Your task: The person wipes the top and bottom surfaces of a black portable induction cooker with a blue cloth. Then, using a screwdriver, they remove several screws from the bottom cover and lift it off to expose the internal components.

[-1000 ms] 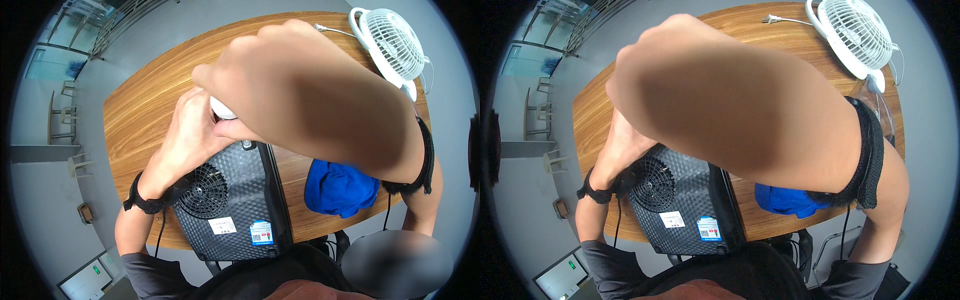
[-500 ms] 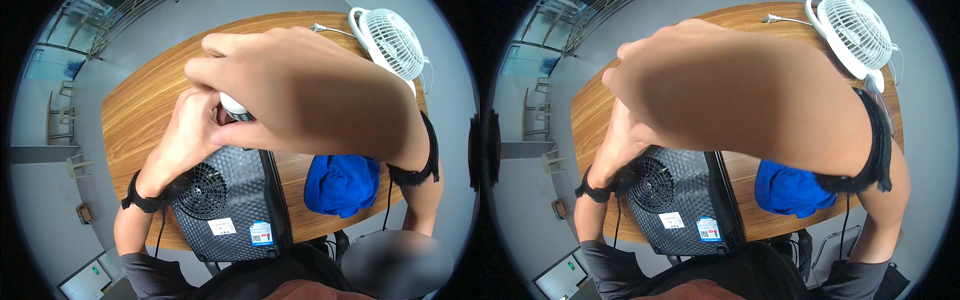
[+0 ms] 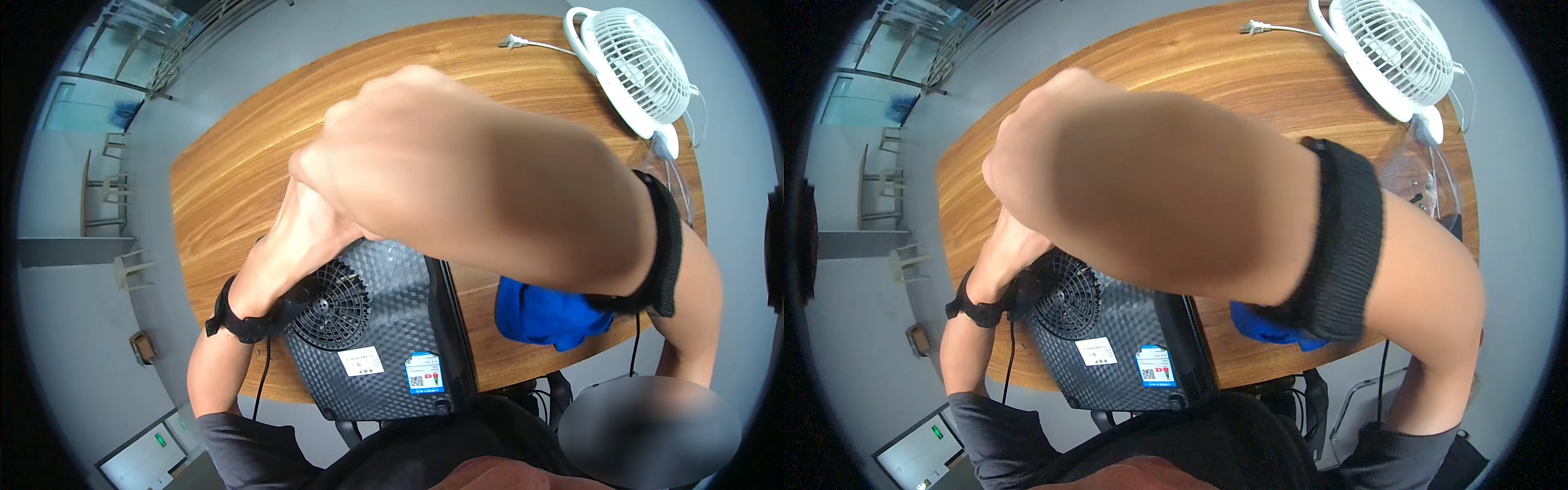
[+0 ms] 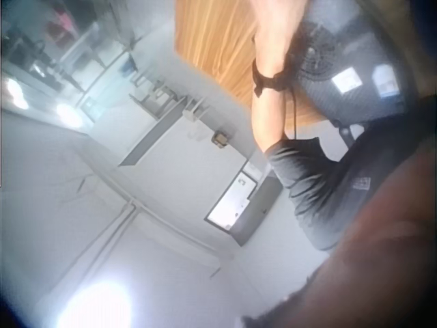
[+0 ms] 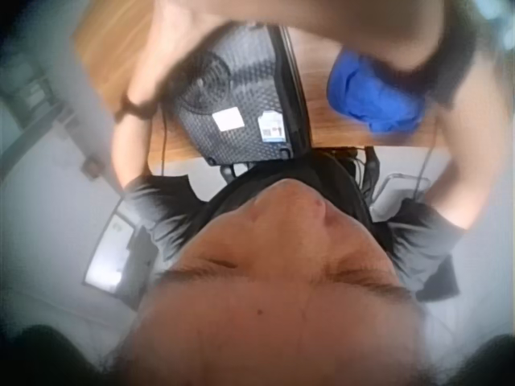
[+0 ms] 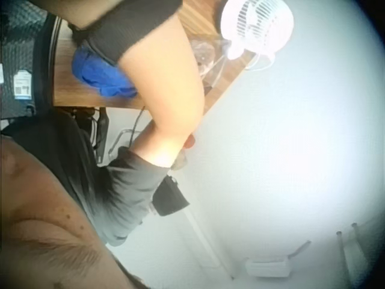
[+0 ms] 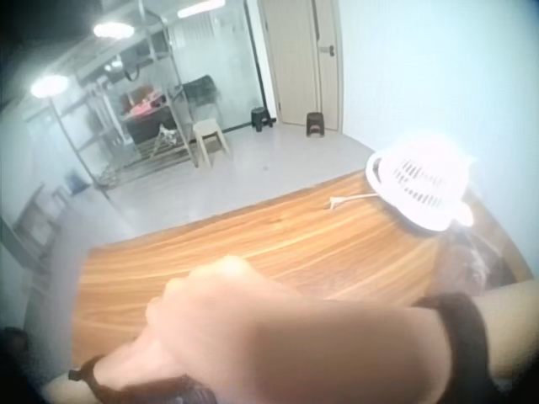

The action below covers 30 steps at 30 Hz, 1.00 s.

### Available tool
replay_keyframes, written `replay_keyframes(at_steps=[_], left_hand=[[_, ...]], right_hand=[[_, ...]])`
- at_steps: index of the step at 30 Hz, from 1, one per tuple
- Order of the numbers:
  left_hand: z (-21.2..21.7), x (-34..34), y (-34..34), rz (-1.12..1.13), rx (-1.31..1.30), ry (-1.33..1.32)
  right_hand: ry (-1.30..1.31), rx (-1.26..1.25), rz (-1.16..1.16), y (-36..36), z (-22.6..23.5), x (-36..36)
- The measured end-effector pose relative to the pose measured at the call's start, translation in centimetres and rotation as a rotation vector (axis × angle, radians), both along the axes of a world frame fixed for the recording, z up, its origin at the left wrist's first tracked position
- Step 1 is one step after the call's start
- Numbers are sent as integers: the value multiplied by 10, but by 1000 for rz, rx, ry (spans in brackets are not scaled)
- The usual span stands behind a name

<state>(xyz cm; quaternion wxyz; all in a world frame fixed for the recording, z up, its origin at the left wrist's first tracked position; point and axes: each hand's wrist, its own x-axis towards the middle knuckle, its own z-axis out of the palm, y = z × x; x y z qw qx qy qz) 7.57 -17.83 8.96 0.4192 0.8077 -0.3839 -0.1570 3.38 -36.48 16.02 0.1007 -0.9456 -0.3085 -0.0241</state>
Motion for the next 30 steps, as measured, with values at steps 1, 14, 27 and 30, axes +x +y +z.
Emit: replay_keyframes(at_steps=[1,14,27,30], left_hand=[[1,1,4,-2,15,71],[-10,7,-5,55,-19,-54],[-1,13,7,-51,-53,-14],[-5,16,4,20,150,8]], right_hand=[[-12,36,37,-2,-4,0],[-306,28,53,-3,-28,16],[25,108,93,-1,-22,14],[-57,-8,26,-3,-18,14]])
